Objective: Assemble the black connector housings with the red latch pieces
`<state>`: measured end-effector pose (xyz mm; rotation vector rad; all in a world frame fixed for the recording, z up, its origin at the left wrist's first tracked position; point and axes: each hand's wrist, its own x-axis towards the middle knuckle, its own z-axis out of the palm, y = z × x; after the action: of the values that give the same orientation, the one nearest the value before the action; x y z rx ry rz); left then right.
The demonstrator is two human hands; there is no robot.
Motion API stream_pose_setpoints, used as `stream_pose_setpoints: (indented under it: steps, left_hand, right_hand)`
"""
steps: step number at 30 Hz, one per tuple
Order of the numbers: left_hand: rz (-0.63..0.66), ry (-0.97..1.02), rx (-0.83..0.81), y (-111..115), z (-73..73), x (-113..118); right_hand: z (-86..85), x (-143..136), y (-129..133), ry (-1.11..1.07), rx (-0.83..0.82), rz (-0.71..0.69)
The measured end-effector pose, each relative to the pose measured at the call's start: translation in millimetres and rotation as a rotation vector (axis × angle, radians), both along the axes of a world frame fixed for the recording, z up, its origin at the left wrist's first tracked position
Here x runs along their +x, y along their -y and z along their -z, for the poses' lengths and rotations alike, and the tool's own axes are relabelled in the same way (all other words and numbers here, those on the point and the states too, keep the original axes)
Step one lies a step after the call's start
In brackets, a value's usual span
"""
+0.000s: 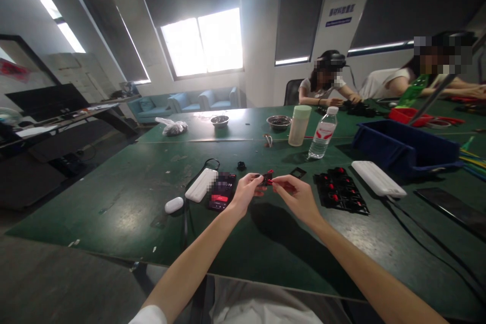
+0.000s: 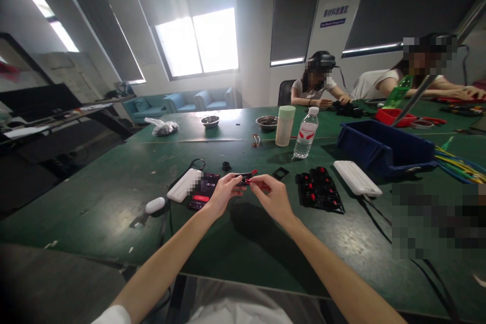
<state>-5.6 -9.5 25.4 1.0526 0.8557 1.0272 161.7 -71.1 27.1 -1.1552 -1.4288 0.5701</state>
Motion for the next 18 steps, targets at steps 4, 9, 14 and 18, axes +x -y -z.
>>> stream_pose_setpoints:
  steps: [4, 9, 14, 18]
  left_hand:
    - [-0.020, 0.008, 0.017, 0.2, -0.2, 0.3]
    - [-0.038, -0.002, 0.028, -1.4, 1.4, 1.1]
    - [-0.037, 0.017, 0.039, -0.7, 1.3, 0.6]
    - [-0.031, 0.022, 0.037, 1.2, -0.9, -0.1]
  right_hand:
    - [2.0, -1.1, -0.1, 0.040, 0.011, -0.001]
    - [2.3, -2.1, 0.4, 0.060, 0.018, -0.009]
    - [0.7, -2.7, 1.7, 0.119, 0.036, 0.003]
    - [0.6, -3.3, 2.5, 0.187, 0.067, 0.026]
